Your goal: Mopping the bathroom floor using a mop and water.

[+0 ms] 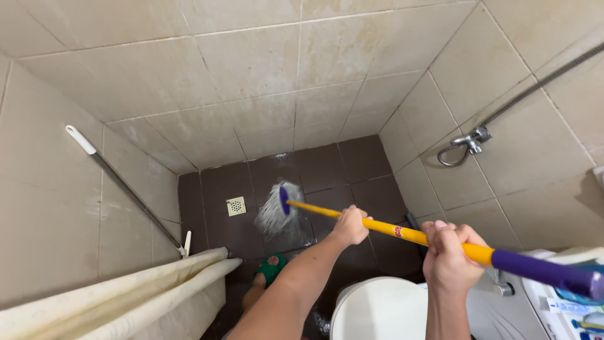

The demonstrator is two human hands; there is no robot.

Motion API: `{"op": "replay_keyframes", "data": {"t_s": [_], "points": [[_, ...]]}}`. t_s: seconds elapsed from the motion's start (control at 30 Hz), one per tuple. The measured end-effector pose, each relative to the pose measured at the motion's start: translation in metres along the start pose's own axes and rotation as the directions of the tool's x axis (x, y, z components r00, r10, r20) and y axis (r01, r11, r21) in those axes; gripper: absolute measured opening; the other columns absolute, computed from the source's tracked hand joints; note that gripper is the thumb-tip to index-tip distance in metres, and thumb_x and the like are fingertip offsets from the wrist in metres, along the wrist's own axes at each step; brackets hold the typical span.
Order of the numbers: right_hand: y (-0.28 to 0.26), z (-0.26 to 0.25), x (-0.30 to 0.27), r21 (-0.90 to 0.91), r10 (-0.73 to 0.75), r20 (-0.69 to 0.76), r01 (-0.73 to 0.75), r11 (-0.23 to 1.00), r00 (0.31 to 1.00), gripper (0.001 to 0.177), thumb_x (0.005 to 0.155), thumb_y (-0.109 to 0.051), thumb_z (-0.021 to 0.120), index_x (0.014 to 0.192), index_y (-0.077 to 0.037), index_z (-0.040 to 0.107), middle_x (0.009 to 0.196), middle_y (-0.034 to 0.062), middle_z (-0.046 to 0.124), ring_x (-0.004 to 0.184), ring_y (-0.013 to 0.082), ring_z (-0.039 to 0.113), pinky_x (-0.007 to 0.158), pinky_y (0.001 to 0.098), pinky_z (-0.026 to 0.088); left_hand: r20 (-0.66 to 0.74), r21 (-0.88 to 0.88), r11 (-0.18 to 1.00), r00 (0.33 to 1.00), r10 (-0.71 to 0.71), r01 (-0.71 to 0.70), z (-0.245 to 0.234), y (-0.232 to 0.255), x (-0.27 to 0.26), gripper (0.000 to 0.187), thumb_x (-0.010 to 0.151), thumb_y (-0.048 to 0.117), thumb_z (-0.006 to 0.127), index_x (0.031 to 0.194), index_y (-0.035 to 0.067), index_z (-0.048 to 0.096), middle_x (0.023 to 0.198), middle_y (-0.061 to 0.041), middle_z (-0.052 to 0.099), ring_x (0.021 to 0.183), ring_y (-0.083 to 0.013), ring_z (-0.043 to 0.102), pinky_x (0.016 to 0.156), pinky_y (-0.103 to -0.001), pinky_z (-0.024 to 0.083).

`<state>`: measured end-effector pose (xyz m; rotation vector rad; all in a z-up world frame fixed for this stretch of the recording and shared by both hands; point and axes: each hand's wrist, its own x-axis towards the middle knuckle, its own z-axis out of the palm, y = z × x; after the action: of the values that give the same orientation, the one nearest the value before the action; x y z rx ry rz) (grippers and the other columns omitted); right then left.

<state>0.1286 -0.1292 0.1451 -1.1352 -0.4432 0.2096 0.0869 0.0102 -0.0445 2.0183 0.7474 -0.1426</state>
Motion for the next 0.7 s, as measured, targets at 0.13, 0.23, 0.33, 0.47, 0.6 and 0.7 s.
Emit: {"op": "replay_keyframes", "data": {"t_s": [0.13,0.23,0.33,0.47,0.6,0.7], "points": [[0.029,0.022,-0.005,-0.056,-0.040,-0.065,0.037,0.998,0.997,0.046,0.099,0.012,0.055,0.067,-0.010,0.031,0.064,0.0010,0.042,0.059,0.0118,0.039,0.079,0.0374,0.048,-0.031,-0.015,1.000,1.000,0.008,-0.008,-0.020,-0.017,0.036,0.026,0.098,0.030,0.063,0.103,0.008,0.077,0.123,-0.020,0.062,0.124,-0.0395,0.056,0.107,-0.049,0.045],[0.058,0.035,-0.007,-0.039,-0.008,-0.123,0.003,0.999,0.992,0.047,0.100,0.012,0.057,0.067,-0.011,0.031,0.065,0.0012,0.043,0.061,0.0111,0.039,0.082,0.0380,0.050,0.003,0.031,0.999,1.000,-0.018,0.018,-0.035,-0.044,0.059,0.026,0.098,0.031,0.065,0.105,0.009,0.075,0.126,-0.019,0.063,0.129,-0.0381,0.054,0.108,-0.047,0.046],[0.083,0.047,-0.006,0.012,0.036,-0.155,-0.035,0.999,0.987,0.047,0.098,0.011,0.058,0.067,-0.012,0.032,0.063,0.0007,0.044,0.059,0.0101,0.039,0.087,0.0405,0.054,0.009,0.123,0.992,1.000,-0.018,0.016,-0.047,-0.080,0.071,0.020,0.090,0.019,0.068,0.107,0.011,0.075,0.128,-0.017,0.062,0.132,-0.0371,0.051,0.109,-0.046,0.045],[0.121,0.087,-0.005,0.065,0.143,-0.062,-0.139,0.988,0.988,0.043,0.094,0.009,0.060,0.063,-0.011,0.037,0.060,0.0006,0.047,0.058,0.0106,0.043,0.091,0.0425,0.055,-0.091,0.225,0.973,0.995,-0.037,0.057,-0.087,-0.140,0.067,0.029,0.081,0.010,0.069,0.109,0.014,0.076,0.126,-0.015,0.065,0.129,-0.0356,0.055,0.110,-0.045,0.045],[0.158,0.132,-0.011,0.078,0.131,0.085,-0.137,0.987,0.988,0.044,0.091,0.011,0.064,0.061,-0.010,0.039,0.061,-0.0003,0.048,0.059,0.0117,0.046,0.100,0.0431,0.052,-0.110,0.298,0.950,0.992,-0.067,0.097,-0.137,-0.194,0.050,0.026,0.081,0.010,0.070,0.107,0.012,0.076,0.121,-0.018,0.067,0.124,-0.0370,0.058,0.108,-0.046,0.045],[0.180,0.161,-0.027,0.163,0.149,0.200,-0.183,0.969,0.968,0.043,0.091,0.011,0.067,0.060,-0.009,0.043,0.063,-0.0010,0.050,0.064,0.0118,0.047,0.100,0.0427,0.050,-0.144,0.344,0.930,0.986,-0.083,0.128,-0.175,-0.222,0.025,0.020,0.089,0.024,0.069,0.103,0.011,0.076,0.111,-0.018,0.070,0.117,-0.0370,0.063,0.105,-0.048,0.048]]}}
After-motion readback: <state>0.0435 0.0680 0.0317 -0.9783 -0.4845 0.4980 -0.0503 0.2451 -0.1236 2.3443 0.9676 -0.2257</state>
